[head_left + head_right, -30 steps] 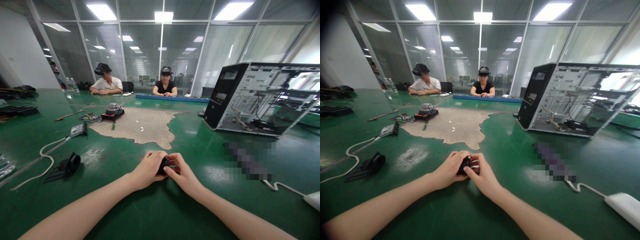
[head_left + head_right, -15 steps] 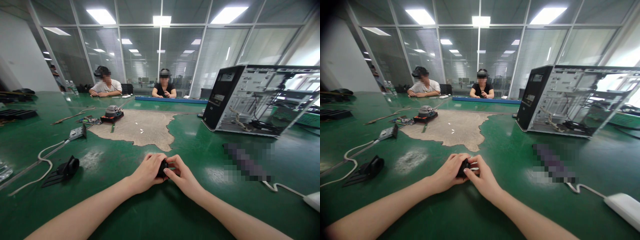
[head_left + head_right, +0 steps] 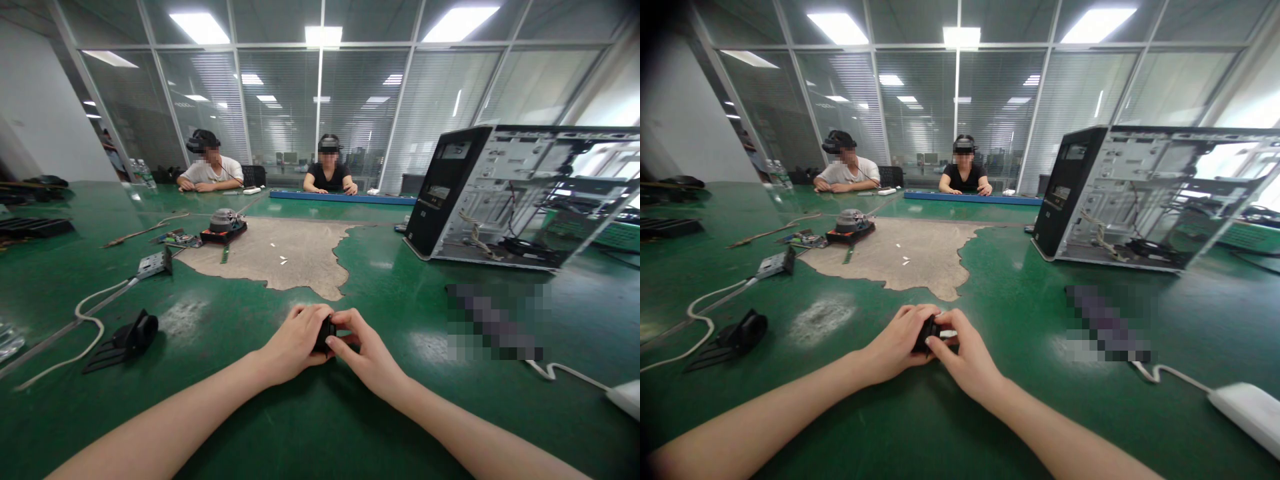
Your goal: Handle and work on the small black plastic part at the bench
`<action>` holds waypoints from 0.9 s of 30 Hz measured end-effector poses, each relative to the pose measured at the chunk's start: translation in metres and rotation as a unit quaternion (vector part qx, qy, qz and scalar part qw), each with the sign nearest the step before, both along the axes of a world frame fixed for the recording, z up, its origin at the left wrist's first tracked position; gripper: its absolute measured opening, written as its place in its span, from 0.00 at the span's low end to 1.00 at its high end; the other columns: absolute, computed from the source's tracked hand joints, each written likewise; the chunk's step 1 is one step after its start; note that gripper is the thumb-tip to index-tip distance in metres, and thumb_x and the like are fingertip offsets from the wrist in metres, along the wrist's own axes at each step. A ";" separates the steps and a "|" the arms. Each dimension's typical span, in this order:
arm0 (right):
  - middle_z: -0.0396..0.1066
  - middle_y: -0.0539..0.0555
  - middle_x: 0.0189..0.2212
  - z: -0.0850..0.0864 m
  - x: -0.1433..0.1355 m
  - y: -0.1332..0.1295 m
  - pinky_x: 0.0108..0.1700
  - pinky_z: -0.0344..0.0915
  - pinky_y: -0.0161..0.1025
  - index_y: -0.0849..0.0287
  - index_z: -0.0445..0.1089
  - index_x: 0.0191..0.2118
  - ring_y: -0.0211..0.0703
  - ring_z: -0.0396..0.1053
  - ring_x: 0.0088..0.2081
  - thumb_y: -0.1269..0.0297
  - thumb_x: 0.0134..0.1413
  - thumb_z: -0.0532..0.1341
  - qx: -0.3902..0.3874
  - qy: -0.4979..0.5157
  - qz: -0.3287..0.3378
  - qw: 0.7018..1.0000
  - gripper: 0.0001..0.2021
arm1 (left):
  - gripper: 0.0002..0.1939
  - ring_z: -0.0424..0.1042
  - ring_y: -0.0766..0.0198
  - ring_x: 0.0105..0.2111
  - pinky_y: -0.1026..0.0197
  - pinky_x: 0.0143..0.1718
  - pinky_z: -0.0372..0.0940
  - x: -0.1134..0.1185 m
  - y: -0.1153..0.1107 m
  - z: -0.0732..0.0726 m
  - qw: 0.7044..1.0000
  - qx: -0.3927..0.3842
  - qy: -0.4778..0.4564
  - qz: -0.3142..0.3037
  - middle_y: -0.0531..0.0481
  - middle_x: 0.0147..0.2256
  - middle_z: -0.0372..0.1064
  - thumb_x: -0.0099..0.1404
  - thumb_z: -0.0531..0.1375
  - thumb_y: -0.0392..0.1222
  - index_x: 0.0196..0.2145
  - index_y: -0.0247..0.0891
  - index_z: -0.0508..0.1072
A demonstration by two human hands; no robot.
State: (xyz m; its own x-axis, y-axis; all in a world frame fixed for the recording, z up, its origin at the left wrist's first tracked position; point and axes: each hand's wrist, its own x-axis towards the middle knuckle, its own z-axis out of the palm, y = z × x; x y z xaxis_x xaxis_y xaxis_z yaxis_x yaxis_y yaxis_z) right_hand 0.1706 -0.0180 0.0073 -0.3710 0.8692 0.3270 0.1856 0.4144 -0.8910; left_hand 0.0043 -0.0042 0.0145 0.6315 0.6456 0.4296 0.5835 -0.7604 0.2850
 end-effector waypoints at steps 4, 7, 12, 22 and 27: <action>0.61 0.52 0.38 -0.002 0.000 0.001 0.38 0.68 0.39 0.55 0.56 0.41 0.39 0.65 0.38 0.68 0.52 0.55 -0.039 0.006 0.010 0.999 0.10 | 0.30 0.60 0.56 0.47 0.53 0.46 0.54 0.000 0.000 -0.001 1.000 -0.002 0.003 0.001 0.45 0.47 0.59 0.52 0.59 0.33 0.50 0.40 0.49; 0.61 0.53 0.39 -0.002 0.000 0.001 0.39 0.68 0.40 0.56 0.56 0.43 0.40 0.65 0.39 0.67 0.53 0.55 -0.030 -0.002 0.005 1.000 0.11 | 0.31 0.60 0.56 0.46 0.52 0.46 0.54 0.000 0.000 -0.001 1.000 0.003 0.003 0.002 0.45 0.47 0.59 0.52 0.59 0.34 0.50 0.40 0.49; 0.63 0.54 0.39 -0.002 0.000 0.001 0.38 0.68 0.40 0.57 0.56 0.44 0.41 0.66 0.38 0.67 0.53 0.55 -0.036 -0.018 -0.006 0.999 0.12 | 0.31 0.60 0.56 0.46 0.52 0.46 0.54 0.000 0.001 -0.002 1.000 0.004 0.002 0.004 0.45 0.47 0.59 0.52 0.60 0.34 0.50 0.40 0.49; 0.60 0.53 0.39 0.003 0.001 -0.001 0.38 0.68 0.38 0.56 0.61 0.37 0.42 0.63 0.42 0.68 0.51 0.56 0.038 -0.008 -0.012 0.999 0.05 | 0.30 0.60 0.55 0.47 0.52 0.46 0.54 0.000 0.001 -0.002 1.000 0.011 0.008 0.004 0.45 0.47 0.59 0.52 0.59 0.35 0.50 0.40 0.49; 0.62 0.52 0.37 -0.001 0.000 0.005 0.36 0.69 0.38 0.56 0.58 0.38 0.41 0.65 0.40 0.65 0.50 0.57 -0.058 0.031 0.006 0.998 0.09 | 0.29 0.60 0.56 0.46 0.53 0.46 0.55 0.001 0.001 -0.002 1.000 0.006 0.007 0.008 0.45 0.46 0.60 0.53 0.59 0.35 0.49 0.40 0.50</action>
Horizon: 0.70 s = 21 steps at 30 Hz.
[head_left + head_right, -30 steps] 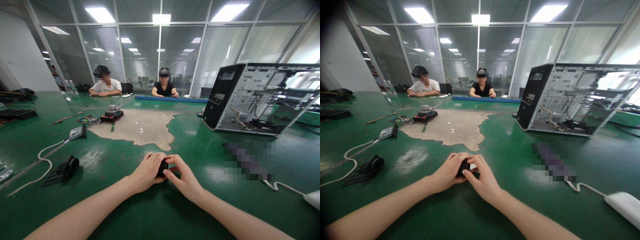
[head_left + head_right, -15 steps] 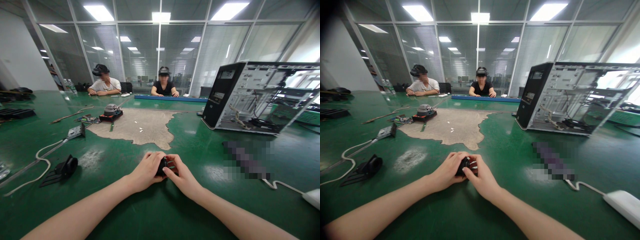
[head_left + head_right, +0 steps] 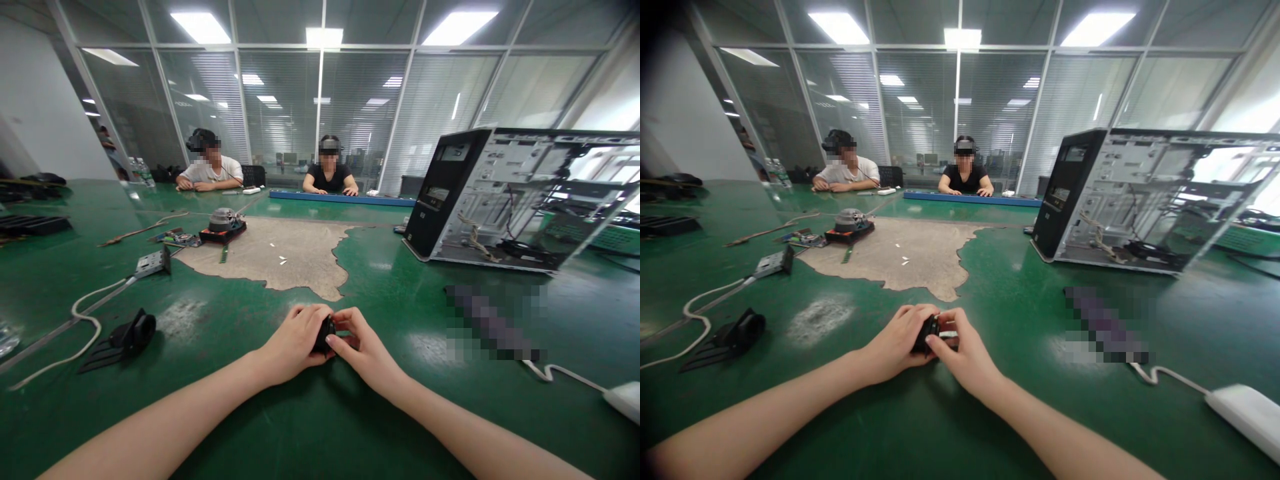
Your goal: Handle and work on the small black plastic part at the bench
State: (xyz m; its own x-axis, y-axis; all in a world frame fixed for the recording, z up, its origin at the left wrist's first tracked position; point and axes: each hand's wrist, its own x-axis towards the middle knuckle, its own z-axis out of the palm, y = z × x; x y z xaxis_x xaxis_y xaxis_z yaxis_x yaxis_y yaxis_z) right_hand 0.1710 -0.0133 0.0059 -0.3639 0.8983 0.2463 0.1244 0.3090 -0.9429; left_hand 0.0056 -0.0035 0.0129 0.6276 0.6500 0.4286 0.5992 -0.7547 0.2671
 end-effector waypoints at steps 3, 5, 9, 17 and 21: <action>0.64 0.52 0.37 0.000 0.000 0.000 0.36 0.68 0.39 0.57 0.58 0.40 0.40 0.66 0.37 0.65 0.51 0.56 -0.020 -0.013 0.015 1.000 0.10 | 0.29 0.60 0.56 0.46 0.53 0.46 0.54 -0.001 0.000 0.001 1.000 -0.003 0.003 0.003 0.45 0.46 0.60 0.52 0.60 0.35 0.49 0.39 0.50; 0.64 0.52 0.36 0.001 0.000 -0.001 0.36 0.68 0.39 0.57 0.59 0.40 0.40 0.66 0.36 0.66 0.52 0.56 -0.010 -0.028 0.019 0.999 0.09 | 0.29 0.60 0.56 0.46 0.53 0.46 0.54 -0.001 0.000 0.001 1.000 -0.006 0.006 0.003 0.45 0.46 0.60 0.52 0.60 0.34 0.49 0.39 0.51; 0.60 0.53 0.39 0.003 0.001 -0.004 0.38 0.67 0.37 0.55 0.60 0.38 0.42 0.63 0.42 0.69 0.49 0.57 0.084 -0.039 -0.006 0.996 0.08 | 0.31 0.59 0.55 0.47 0.53 0.46 0.54 -0.001 -0.001 0.002 1.000 -0.009 0.009 -0.001 0.44 0.47 0.59 0.51 0.60 0.33 0.50 0.39 0.50; 0.61 0.52 0.38 -0.001 0.000 0.000 0.36 0.68 0.38 0.56 0.57 0.40 0.41 0.64 0.40 0.67 0.50 0.57 0.015 -0.008 0.002 1.000 0.10 | 0.29 0.60 0.56 0.46 0.53 0.46 0.54 0.000 0.000 0.001 1.000 -0.014 -0.001 0.000 0.46 0.46 0.60 0.51 0.60 0.33 0.48 0.39 0.51; 0.63 0.53 0.37 0.000 -0.001 -0.001 0.37 0.67 0.39 0.57 0.57 0.41 0.40 0.66 0.37 0.67 0.50 0.56 -0.010 -0.028 0.013 0.999 0.11 | 0.30 0.60 0.56 0.46 0.53 0.46 0.54 -0.001 0.000 0.001 1.000 -0.012 0.005 0.003 0.45 0.46 0.59 0.51 0.60 0.34 0.49 0.39 0.50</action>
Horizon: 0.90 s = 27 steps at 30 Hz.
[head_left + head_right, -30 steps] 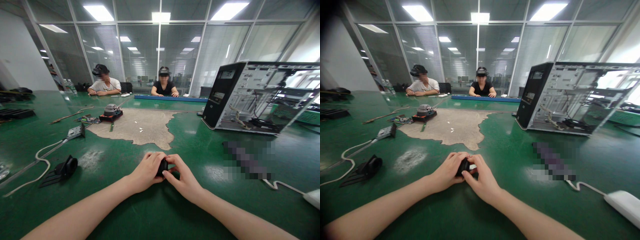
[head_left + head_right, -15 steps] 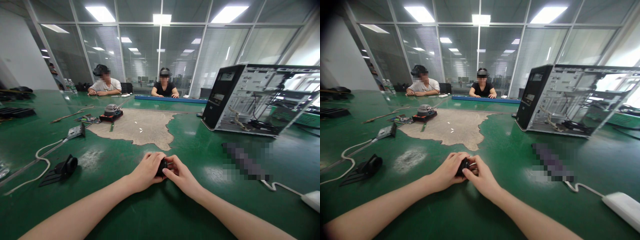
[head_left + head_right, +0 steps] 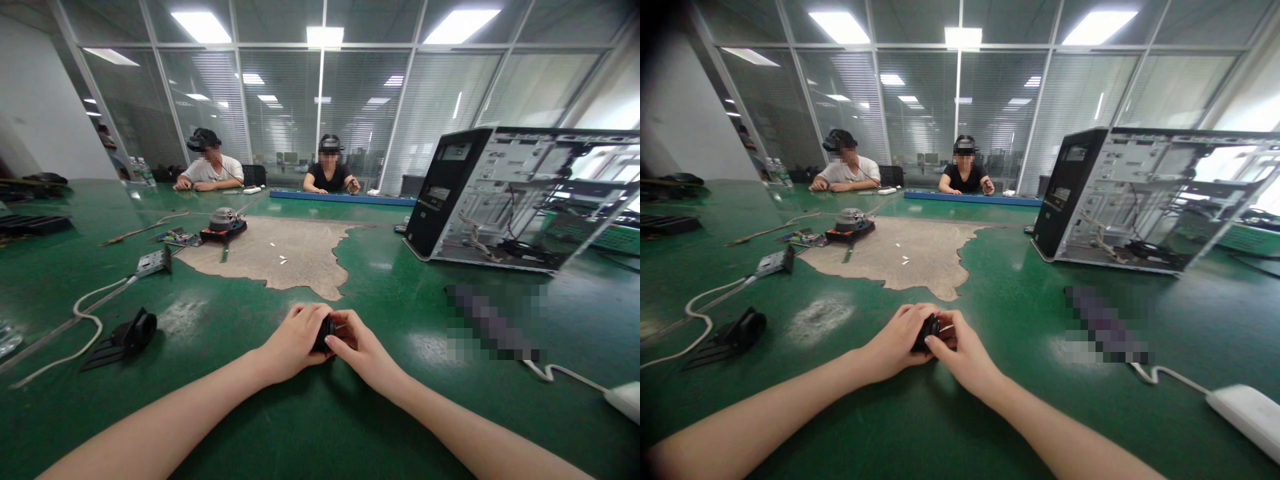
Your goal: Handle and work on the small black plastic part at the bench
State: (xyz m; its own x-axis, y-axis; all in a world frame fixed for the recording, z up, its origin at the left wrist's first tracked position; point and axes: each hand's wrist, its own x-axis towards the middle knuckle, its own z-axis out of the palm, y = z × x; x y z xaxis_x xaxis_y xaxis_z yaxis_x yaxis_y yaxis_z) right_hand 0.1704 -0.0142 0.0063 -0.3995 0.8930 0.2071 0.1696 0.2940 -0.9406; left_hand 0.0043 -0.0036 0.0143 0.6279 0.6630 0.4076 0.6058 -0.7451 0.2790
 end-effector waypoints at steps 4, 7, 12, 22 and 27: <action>0.61 0.52 0.37 0.002 0.001 -0.003 0.37 0.66 0.37 0.57 0.59 0.39 0.41 0.64 0.39 0.69 0.49 0.58 0.065 -0.014 -0.005 0.998 0.10 | 0.30 0.59 0.56 0.47 0.53 0.46 0.53 0.000 0.000 0.000 1.000 0.000 0.001 -0.005 0.45 0.46 0.59 0.51 0.59 0.33 0.49 0.39 0.50; 0.59 0.52 0.38 0.002 0.001 -0.003 0.38 0.66 0.36 0.56 0.60 0.37 0.42 0.62 0.43 0.69 0.49 0.57 0.105 -0.012 -0.021 0.994 0.08 | 0.30 0.59 0.55 0.47 0.53 0.46 0.53 0.000 0.000 0.000 1.000 -0.001 0.001 -0.004 0.45 0.47 0.59 0.51 0.60 0.33 0.49 0.39 0.50; 0.60 0.51 0.37 0.000 0.001 0.000 0.37 0.67 0.37 0.56 0.57 0.38 0.40 0.64 0.39 0.68 0.50 0.57 0.031 0.015 -0.008 0.999 0.09 | 0.29 0.60 0.56 0.46 0.53 0.46 0.54 0.001 0.000 -0.001 1.000 0.001 0.000 -0.003 0.46 0.46 0.60 0.52 0.59 0.33 0.49 0.39 0.51; 0.61 0.53 0.39 0.005 0.001 -0.006 0.38 0.66 0.37 0.56 0.60 0.41 0.42 0.63 0.41 0.70 0.50 0.57 0.103 -0.034 -0.011 0.994 0.11 | 0.31 0.59 0.55 0.47 0.52 0.46 0.54 0.000 0.000 0.000 1.000 0.012 0.003 -0.008 0.45 0.47 0.59 0.51 0.58 0.33 0.50 0.39 0.49; 0.61 0.53 0.38 0.003 0.001 -0.002 0.38 0.67 0.37 0.56 0.61 0.38 0.41 0.64 0.40 0.68 0.52 0.55 0.086 -0.006 -0.025 0.996 0.06 | 0.29 0.60 0.56 0.47 0.53 0.46 0.55 0.001 0.000 -0.001 1.000 0.020 0.000 -0.004 0.45 0.46 0.60 0.53 0.59 0.35 0.50 0.39 0.50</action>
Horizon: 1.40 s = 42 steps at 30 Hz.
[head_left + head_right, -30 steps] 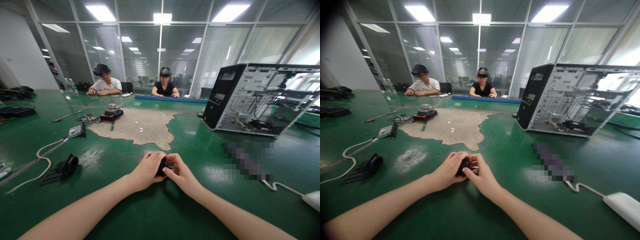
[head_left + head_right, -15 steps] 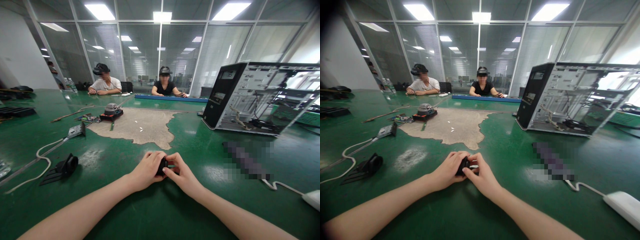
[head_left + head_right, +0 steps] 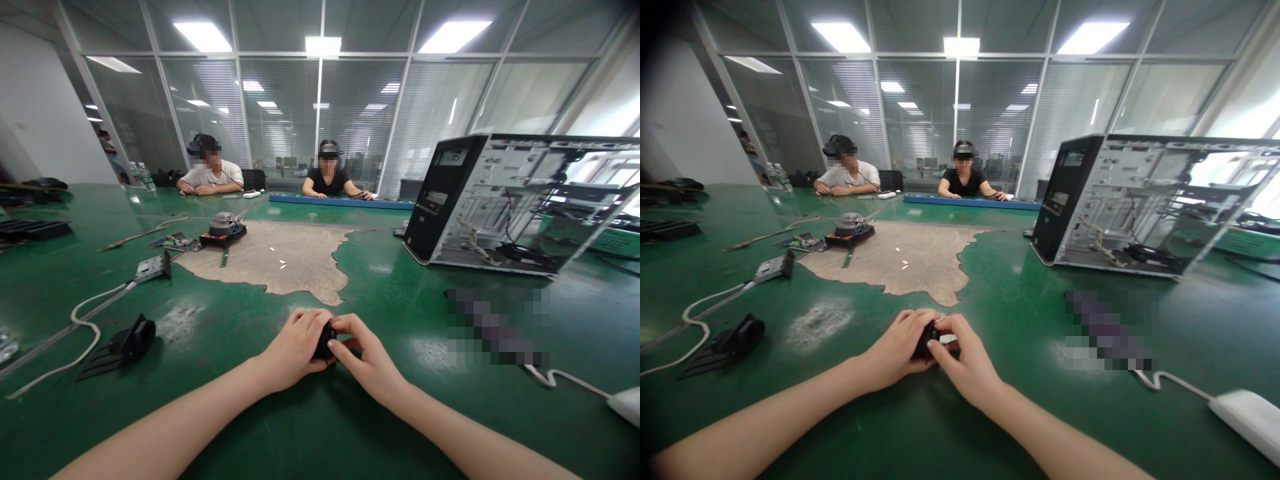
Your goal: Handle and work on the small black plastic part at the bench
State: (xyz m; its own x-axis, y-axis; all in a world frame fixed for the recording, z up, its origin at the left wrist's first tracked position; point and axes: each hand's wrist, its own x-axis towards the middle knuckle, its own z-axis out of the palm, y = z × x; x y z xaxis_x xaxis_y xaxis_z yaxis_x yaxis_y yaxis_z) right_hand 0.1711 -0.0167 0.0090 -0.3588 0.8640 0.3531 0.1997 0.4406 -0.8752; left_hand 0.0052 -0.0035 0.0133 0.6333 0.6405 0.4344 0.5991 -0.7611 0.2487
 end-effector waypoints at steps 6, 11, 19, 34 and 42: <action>0.63 0.53 0.38 -0.004 -0.001 0.006 0.38 0.67 0.39 0.57 0.57 0.41 0.41 0.66 0.39 0.66 0.52 0.55 -0.090 0.031 0.016 0.995 0.10 | 0.29 0.60 0.56 0.47 0.54 0.46 0.55 0.001 0.001 -0.001 1.000 0.001 -0.001 0.006 0.45 0.46 0.60 0.52 0.60 0.37 0.49 0.38 0.51; 0.63 0.52 0.36 -0.001 0.000 -0.002 0.37 0.67 0.38 0.57 0.59 0.39 0.41 0.66 0.38 0.68 0.52 0.55 -0.051 -0.002 0.017 0.999 0.08 | 0.30 0.60 0.56 0.47 0.53 0.46 0.55 0.000 0.000 0.000 1.000 0.000 0.000 0.002 0.45 0.46 0.60 0.51 0.60 0.34 0.50 0.38 0.50; 0.62 0.52 0.37 -0.002 0.000 0.002 0.37 0.68 0.38 0.57 0.60 0.37 0.41 0.65 0.40 0.67 0.51 0.56 -0.032 0.018 -0.004 0.999 0.06 | 0.28 0.60 0.56 0.46 0.53 0.45 0.55 0.001 0.001 -0.001 1.000 0.004 -0.001 0.004 0.45 0.45 0.60 0.53 0.59 0.35 0.49 0.39 0.50; 0.62 0.53 0.37 0.000 0.000 0.001 0.36 0.67 0.36 0.57 0.61 0.38 0.41 0.64 0.40 0.68 0.49 0.57 -0.014 0.011 -0.002 1.000 0.08 | 0.29 0.60 0.56 0.46 0.53 0.45 0.55 0.000 0.000 0.000 1.000 -0.003 0.005 0.009 0.45 0.46 0.59 0.52 0.59 0.34 0.49 0.38 0.50; 0.66 0.50 0.30 0.001 0.004 0.007 0.39 0.65 0.39 0.59 0.61 0.32 0.40 0.67 0.34 0.63 0.44 0.61 -0.088 0.050 -0.065 0.993 0.10 | 0.30 0.61 0.56 0.45 0.54 0.45 0.56 0.001 0.000 -0.002 1.000 0.002 -0.008 0.016 0.46 0.46 0.60 0.51 0.61 0.38 0.49 0.39 0.52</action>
